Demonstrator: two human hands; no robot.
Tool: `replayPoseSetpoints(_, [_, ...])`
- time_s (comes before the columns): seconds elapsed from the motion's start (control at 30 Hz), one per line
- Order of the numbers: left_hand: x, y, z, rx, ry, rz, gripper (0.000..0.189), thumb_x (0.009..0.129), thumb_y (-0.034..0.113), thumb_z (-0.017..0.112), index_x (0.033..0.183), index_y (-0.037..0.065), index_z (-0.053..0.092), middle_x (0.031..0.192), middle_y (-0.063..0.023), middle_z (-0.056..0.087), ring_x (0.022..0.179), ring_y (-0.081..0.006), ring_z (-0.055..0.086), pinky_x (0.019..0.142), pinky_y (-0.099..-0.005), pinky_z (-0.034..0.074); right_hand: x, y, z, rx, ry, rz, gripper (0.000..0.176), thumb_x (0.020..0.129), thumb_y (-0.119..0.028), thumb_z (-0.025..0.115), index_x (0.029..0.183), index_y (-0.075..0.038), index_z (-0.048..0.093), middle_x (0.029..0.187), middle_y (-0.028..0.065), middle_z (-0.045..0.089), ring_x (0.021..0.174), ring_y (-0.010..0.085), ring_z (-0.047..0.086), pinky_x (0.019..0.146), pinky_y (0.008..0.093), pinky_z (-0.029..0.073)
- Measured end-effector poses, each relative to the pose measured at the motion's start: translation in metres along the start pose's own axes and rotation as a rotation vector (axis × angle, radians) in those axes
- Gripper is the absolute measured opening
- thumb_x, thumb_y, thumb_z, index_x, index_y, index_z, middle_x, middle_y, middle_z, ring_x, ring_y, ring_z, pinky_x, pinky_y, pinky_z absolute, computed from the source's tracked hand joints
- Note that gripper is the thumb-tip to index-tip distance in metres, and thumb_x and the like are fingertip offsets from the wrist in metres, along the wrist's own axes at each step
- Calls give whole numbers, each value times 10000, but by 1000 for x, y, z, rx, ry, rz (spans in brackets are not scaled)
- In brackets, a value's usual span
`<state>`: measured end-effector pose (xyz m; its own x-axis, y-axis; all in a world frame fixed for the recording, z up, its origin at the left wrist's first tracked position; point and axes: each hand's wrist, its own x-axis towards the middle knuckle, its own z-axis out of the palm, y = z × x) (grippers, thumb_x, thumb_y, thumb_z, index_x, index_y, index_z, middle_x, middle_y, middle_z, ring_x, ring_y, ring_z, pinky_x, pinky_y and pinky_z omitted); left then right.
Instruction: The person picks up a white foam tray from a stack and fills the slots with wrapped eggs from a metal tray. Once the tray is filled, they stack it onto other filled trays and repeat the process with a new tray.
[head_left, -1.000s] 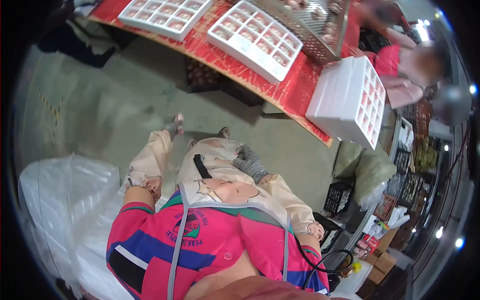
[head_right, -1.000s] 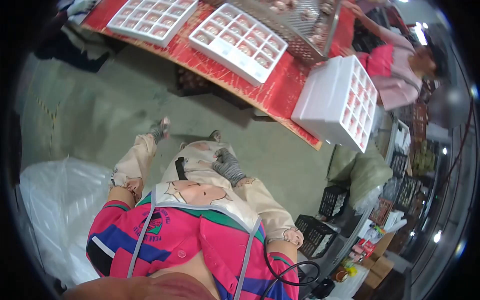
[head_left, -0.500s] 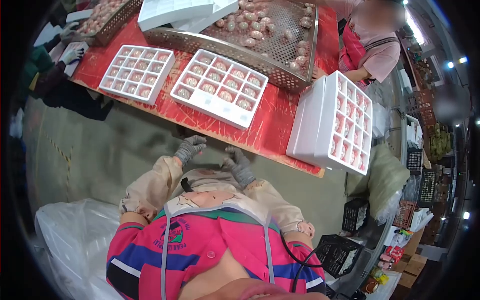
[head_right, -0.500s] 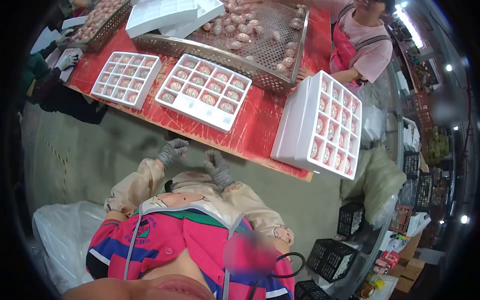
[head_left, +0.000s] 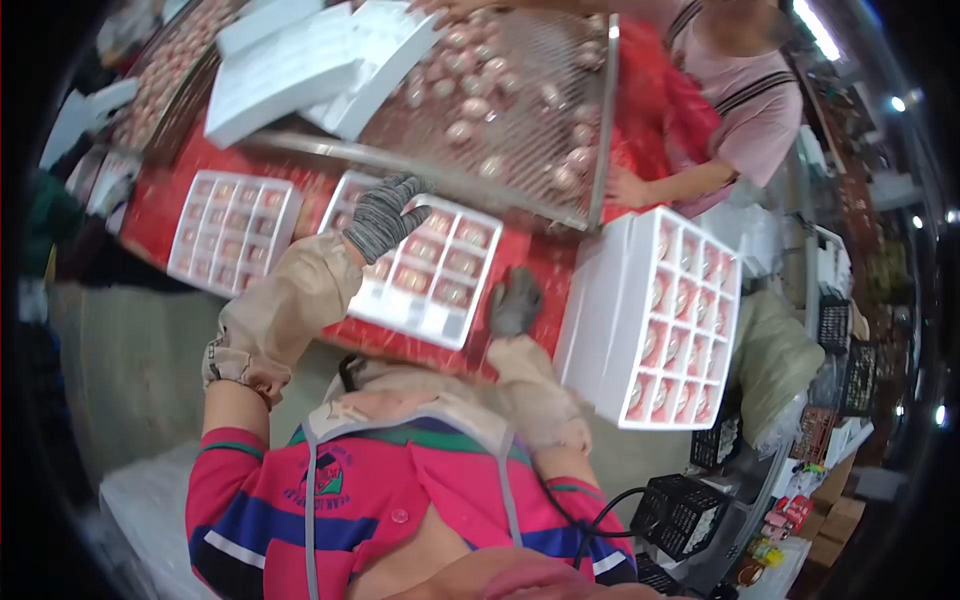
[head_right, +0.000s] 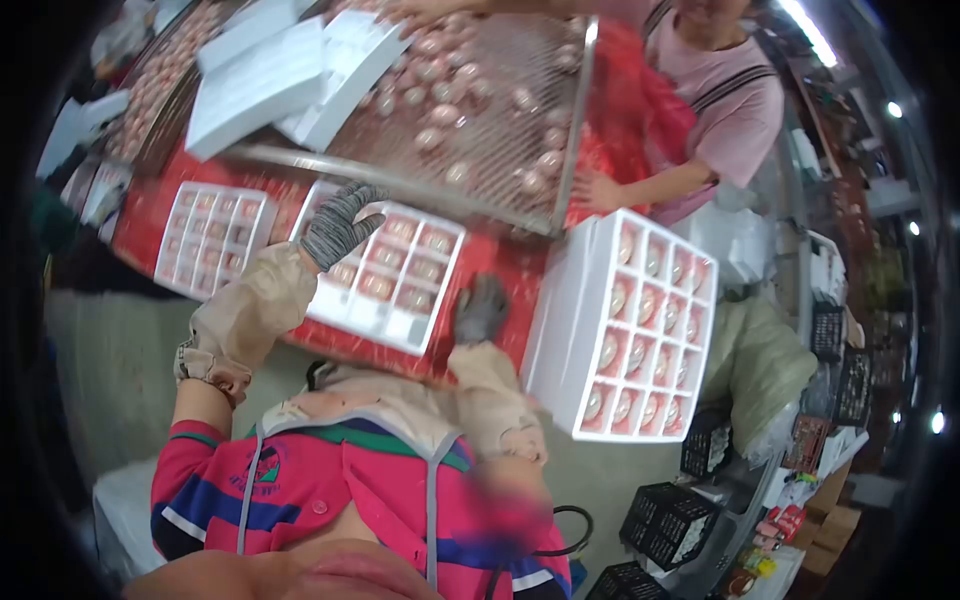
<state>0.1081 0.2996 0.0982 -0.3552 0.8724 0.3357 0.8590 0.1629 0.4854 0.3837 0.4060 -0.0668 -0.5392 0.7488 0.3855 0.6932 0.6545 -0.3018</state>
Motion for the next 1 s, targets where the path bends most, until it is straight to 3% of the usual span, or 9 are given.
replayPoseSetpoints(0.2, [151, -64, 63, 111, -341, 10, 660, 698, 212, 726, 1306, 156, 474, 1269, -148, 499, 1191, -321, 467, 1014, -402, 381, 21, -13, -11, -34, -66, 63, 420, 806, -270, 614, 1167, -70, 538, 1236, 138, 522, 1186, 308, 450, 1001, 478, 329])
replayPoseSetpoints(0.27, [201, -82, 88, 121, -320, 73, 705, 698, 213, 724, 1340, 172, 436, 1325, -145, 465, 1221, -321, 445, 1027, -403, 367, 19, -6, -3, -43, -108, 69, 421, 810, -268, 610, 1174, -76, 524, 1232, 146, 515, 1180, 326, 446, 999, 492, 323])
replayPoseSetpoints(0.47, [242, -129, 192, 473, -556, -1, 850, 676, 237, 727, 1418, 225, 313, 1502, -93, 254, 1327, -354, 314, 1082, -467, 299, 37, 2, 5, -22, -155, 109, 449, 807, -239, 617, 1208, -64, 515, 1271, 144, 498, 1204, 306, 442, 1024, 486, 306])
replayPoseSetpoints(0.53, [270, -118, 174, 302, -487, -211, 820, 684, 209, 709, 1412, 241, 333, 1487, -77, 285, 1326, -370, 309, 1078, -486, 299, 26, -7, -4, -45, -173, 133, 462, 806, -237, 624, 1221, -72, 507, 1283, 131, 491, 1219, 293, 426, 1045, 492, 280])
replayPoseSetpoints(0.67, [279, -119, 180, 344, -536, -204, 735, 686, 186, 707, 1361, 236, 419, 1462, -91, 324, 1305, -345, 350, 1062, -443, 330, 27, -2, -2, -37, -180, 128, 453, 811, -244, 617, 1219, -76, 513, 1287, 121, 488, 1223, 286, 421, 1049, 486, 272])
replayPoseSetpoints(0.77, [271, -138, 184, 408, -571, -95, 594, 736, 242, 676, 1298, 259, 483, 1298, -112, 482, 1254, -311, 427, 1013, -435, 395, 20, -6, -1, -43, -205, 139, 461, 831, -285, 592, 1243, -97, 505, 1319, 102, 467, 1263, 267, 391, 1061, 485, 252])
replayPoseSetpoints(0.87, [262, -130, 168, -60, -518, -135, 523, 754, 240, 694, 1244, 184, 521, 1063, -141, 606, 1079, -300, 564, 940, -379, 437, 26, -8, -6, -58, -182, 137, 449, 812, -262, 616, 1215, -90, 520, 1288, 109, 490, 1226, 284, 420, 1051, 483, 273])
replayPoseSetpoints(0.97, [249, -117, 135, -551, -211, -5, 493, 787, 220, 683, 1241, 131, 512, 1030, -114, 619, 1009, -238, 579, 883, -354, 456, 24, -8, -7, -61, -154, 114, 452, 811, -268, 620, 1216, -95, 519, 1284, 110, 493, 1223, 284, 425, 1047, 483, 283])
replayPoseSetpoints(1.0, [235, -93, 99, -545, -211, -10, 493, 787, 220, 683, 1241, 131, 512, 1030, -114, 619, 1009, -238, 579, 883, -354, 456, 24, -8, -5, -75, -130, 104, 449, 810, -260, 622, 1213, -93, 518, 1275, 114, 497, 1218, 290, 432, 1040, 485, 293])
